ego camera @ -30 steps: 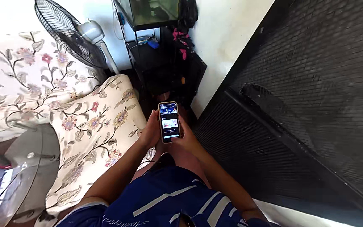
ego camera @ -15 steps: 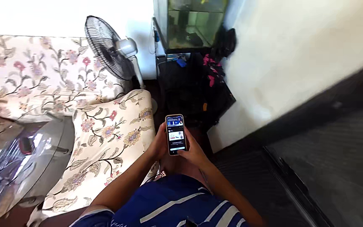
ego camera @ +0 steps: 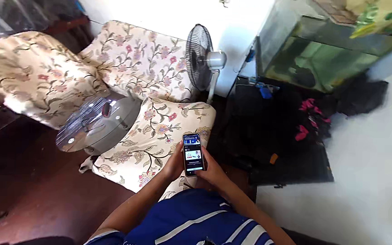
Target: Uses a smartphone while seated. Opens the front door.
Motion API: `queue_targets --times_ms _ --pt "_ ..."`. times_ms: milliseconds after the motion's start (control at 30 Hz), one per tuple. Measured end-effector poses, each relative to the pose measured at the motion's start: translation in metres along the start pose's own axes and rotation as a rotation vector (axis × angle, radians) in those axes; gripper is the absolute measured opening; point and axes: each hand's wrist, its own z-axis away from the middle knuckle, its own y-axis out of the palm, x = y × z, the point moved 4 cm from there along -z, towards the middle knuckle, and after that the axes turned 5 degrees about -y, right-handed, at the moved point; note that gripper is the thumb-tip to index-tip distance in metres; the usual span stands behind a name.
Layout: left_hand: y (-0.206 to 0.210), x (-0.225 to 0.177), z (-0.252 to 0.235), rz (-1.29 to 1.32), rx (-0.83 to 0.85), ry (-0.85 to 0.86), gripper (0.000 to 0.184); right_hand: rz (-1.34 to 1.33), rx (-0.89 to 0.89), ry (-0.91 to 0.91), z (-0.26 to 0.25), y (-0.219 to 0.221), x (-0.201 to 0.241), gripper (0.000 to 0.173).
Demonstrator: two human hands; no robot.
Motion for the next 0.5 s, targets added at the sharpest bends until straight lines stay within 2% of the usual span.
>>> queue_targets --times_ms 133,267,367,500 --pt "-0.029 -0.008 0.018 0.093 -0.149 0.09 0.071 0.049 0.209 -0.02 -0.039 0.021 0.004 0.109" --pt "-0.042 -0.017 0.02 0.122 -0.244 0.151 0.072 0.057 0.356 -0.05 -0.074 0.026 0.003 0.109" --pt "-0.043 -0.023 0.006 0.148 -0.337 0.204 0.069 0.141 0.43 -0.055 -0.102 0.018 0.001 0.107" --pt "-0.042 -0.029 -0.031 0.2 -0.458 0.272 0.065 0.054 0.54 -0.06 -0.146 -0.009 -0.01 0.11"
